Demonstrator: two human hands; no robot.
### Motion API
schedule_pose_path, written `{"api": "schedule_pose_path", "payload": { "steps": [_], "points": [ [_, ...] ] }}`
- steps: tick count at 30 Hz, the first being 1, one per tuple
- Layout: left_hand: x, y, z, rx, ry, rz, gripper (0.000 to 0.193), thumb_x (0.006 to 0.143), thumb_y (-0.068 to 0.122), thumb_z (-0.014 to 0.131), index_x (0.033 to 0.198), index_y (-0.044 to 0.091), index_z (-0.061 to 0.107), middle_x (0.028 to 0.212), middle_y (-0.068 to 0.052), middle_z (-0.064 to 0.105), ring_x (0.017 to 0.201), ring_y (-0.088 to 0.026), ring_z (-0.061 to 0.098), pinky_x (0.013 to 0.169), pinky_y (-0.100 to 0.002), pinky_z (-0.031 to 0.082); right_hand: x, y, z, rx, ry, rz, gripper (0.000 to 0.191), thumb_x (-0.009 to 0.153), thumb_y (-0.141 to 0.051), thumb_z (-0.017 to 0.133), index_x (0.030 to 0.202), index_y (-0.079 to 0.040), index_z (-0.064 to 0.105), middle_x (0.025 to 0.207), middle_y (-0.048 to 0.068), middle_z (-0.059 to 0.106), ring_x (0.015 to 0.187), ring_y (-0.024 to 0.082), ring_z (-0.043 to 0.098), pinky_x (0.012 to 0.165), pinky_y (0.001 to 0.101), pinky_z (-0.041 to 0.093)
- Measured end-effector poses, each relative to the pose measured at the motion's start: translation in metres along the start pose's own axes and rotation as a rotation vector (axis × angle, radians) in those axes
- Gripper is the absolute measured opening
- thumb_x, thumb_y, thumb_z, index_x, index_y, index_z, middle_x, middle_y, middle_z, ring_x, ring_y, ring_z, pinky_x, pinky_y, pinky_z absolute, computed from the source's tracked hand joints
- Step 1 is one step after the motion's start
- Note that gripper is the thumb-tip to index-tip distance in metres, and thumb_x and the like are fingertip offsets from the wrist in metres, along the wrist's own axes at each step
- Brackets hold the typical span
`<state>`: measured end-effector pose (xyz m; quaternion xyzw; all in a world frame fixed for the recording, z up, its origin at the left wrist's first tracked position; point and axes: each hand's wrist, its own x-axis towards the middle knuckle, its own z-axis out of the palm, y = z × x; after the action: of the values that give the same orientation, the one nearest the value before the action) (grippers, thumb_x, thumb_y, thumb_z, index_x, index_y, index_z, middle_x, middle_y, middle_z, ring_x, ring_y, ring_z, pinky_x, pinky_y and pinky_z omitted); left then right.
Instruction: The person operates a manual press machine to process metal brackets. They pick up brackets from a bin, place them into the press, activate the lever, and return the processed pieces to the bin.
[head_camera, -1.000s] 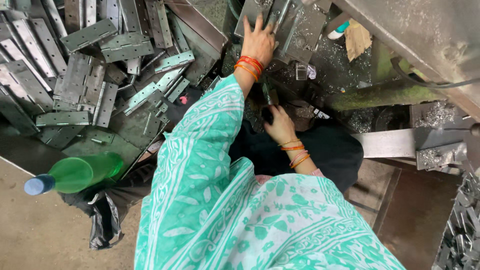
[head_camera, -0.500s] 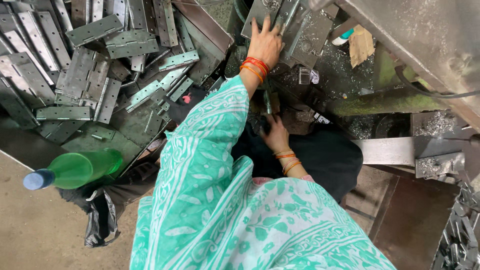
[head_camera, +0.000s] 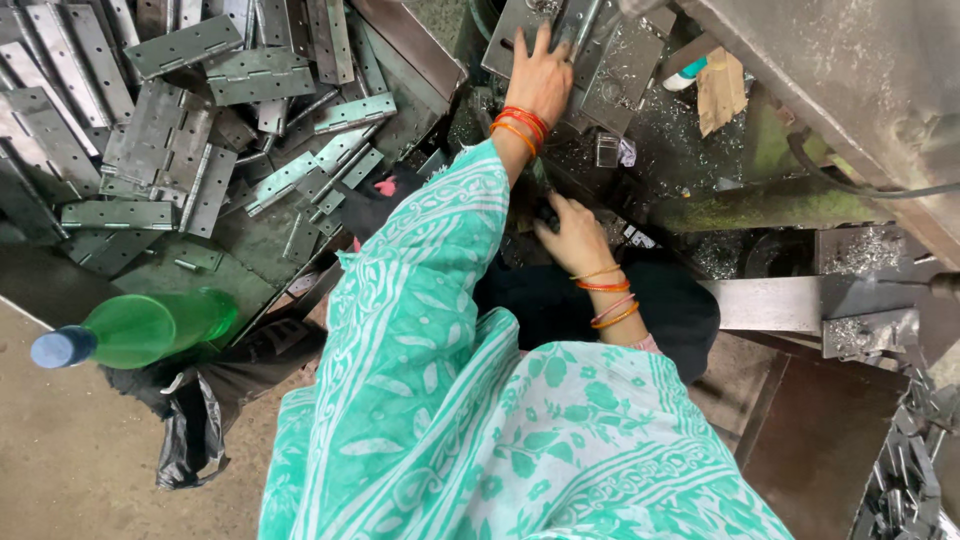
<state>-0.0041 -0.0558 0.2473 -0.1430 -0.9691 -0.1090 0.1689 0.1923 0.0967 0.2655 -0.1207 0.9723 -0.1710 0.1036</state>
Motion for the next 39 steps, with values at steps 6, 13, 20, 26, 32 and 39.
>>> {"api": "schedule_pose_path", "payload": {
  "steps": [6, 13, 20, 26, 32, 39],
  "points": [
    [0.024, -0.004, 0.005, -0.038, 0.065, -0.014, 0.039, 0.091, 0.017, 0.056, 0.125, 0.01, 0.074, 0.139, -0.007, 0.061, 0.143, -0.039, 0.034, 0.114, -0.073, 0.023, -0.005, -0.002, 0.047, -0.062, 0.019, 0.066, 0.062, 0.076, -0.024, 0.078, 0.133, -0.01, 0.059, 0.131, 0.024, 0.058, 0.1, 0.047, 0.065, 0.08, 0.0528, 0.056],
    [0.001, -0.003, 0.0, 0.02, -0.096, 0.044, 0.036, 0.098, 0.021, 0.055, 0.127, 0.011, 0.073, 0.146, -0.008, 0.057, 0.148, -0.04, 0.028, 0.114, -0.076, 0.019, -0.028, 0.002, 0.079, 0.163, 0.063, 0.089, 0.053, 0.082, -0.024, 0.077, 0.132, -0.022, 0.062, 0.137, 0.02, 0.058, 0.108, 0.046, 0.064, 0.085, 0.0532, 0.055],
    [-0.008, 0.006, 0.004, 0.087, -0.133, -0.034, 0.044, 0.103, 0.037, 0.048, 0.134, 0.013, 0.067, 0.156, -0.004, 0.048, 0.151, -0.039, 0.014, 0.113, -0.081, 0.008, -0.009, -0.01, 0.009, 0.114, 0.036, -0.025, 0.051, 0.084, -0.027, 0.075, 0.131, -0.009, 0.064, 0.121, 0.024, 0.066, 0.11, 0.045, 0.065, 0.092, 0.0488, 0.054],
    [0.022, -0.002, 0.006, -0.04, -0.105, -0.124, 0.047, 0.102, 0.041, 0.049, 0.137, 0.013, 0.065, 0.153, -0.003, 0.048, 0.153, -0.037, 0.012, 0.115, -0.079, 0.005, 0.011, -0.006, -0.011, 0.03, 0.035, -0.038, 0.051, 0.087, -0.029, 0.074, 0.13, -0.003, 0.064, 0.12, 0.024, 0.068, 0.111, 0.043, 0.065, 0.094, 0.0484, 0.054],
    [0.026, -0.003, 0.008, -0.028, -0.192, -0.106, 0.039, 0.108, 0.036, 0.049, 0.129, 0.011, 0.071, 0.155, -0.006, 0.049, 0.154, -0.036, 0.017, 0.118, -0.077, 0.008, -0.015, -0.001, 0.072, 0.092, 0.2, -0.035, 0.057, 0.077, -0.021, 0.081, 0.131, -0.013, 0.065, 0.132, 0.027, 0.057, 0.11, 0.047, 0.062, 0.088, 0.0512, 0.055],
    [-0.003, -0.002, -0.04, -0.114, -0.007, -0.093, 0.04, 0.1, 0.036, 0.059, 0.126, 0.008, 0.07, 0.146, -0.008, 0.054, 0.145, -0.035, 0.031, 0.113, -0.076, 0.022, -0.037, 0.01, 0.088, 0.207, 0.074, 0.057, 0.047, 0.084, -0.019, 0.077, 0.129, -0.019, 0.064, 0.118, 0.019, 0.064, 0.104, 0.042, 0.066, 0.083, 0.0506, 0.055]
  ]
}}
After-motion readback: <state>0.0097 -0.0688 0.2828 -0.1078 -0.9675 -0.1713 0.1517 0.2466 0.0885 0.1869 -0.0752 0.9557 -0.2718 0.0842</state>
